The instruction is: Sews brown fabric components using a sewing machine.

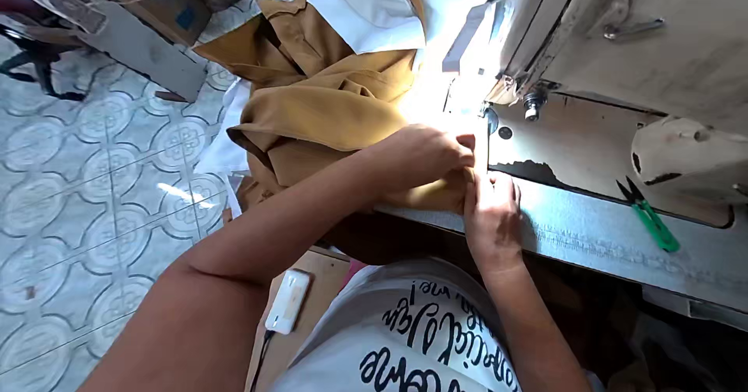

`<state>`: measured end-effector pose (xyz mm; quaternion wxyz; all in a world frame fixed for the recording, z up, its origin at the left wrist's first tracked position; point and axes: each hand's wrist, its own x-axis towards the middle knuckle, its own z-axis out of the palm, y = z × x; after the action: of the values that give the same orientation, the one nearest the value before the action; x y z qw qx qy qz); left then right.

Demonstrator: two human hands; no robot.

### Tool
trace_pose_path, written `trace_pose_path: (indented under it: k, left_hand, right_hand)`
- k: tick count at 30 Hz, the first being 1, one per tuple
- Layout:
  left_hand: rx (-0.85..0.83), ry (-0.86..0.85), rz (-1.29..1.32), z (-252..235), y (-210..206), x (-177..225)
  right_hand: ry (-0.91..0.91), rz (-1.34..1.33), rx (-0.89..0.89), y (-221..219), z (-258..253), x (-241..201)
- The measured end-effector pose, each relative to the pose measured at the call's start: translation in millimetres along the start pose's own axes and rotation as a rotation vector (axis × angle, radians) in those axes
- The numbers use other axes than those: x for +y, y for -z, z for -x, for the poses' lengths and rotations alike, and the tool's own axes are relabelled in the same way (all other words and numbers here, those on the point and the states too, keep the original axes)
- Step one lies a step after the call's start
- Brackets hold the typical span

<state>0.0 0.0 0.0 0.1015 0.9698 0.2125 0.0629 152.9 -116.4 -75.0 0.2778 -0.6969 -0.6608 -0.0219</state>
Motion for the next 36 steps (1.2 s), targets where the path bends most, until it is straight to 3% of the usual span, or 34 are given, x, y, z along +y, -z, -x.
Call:
trace_pose_path:
  k: [4, 6, 13, 20, 24, 27, 33, 36]
  left_hand:
    - [0.128, -0.343, 0.164, -22.4, -37.0, -37.1]
    - [0.183, -0.383, 0.152, -20.9, -47.1, -52.1]
    - [0.256, -0.272, 0.112, -14.9, -58.0, -59.3]
    - [0.355, -0.103, 0.045, -5.2, -68.8, -37.1]
    - [0.395, -0.069, 0.053, 0.7, -70.6, -25.8]
    - [0.228, -0.056, 0.1, -1.7, -49.3, -26.5]
    - [-0.244, -0.12, 0.014, -52.6, -2.7, -48.6]
    - [-0.252, -0.14, 0.116, -71.7, -3.3, -64.1]
  right_hand:
    - [0.003, -0.021, -0.05, 9.5, 8.5, 0.7]
    - [0.028, -0.007, -0.052, 12.0, 19.1, 3.3]
    - [0.053, 0.095, -0.017, 12.8, 16.9, 20.2]
    - [-0.005, -0.146, -0.051, 39.6, -7.0, -3.2]
    - [-0.085, -0.267, -0.055, 33.5, -31.9, -18.7]
    - [-0.211, -0.23, -0.2, 26.5, -40.1, -16.2]
    - [-0.191, -0.158, -0.171, 14.7, -43.5, -6.5]
    - [-0.244, -0.184, -0.157, 8.7, -48.1, -4.2]
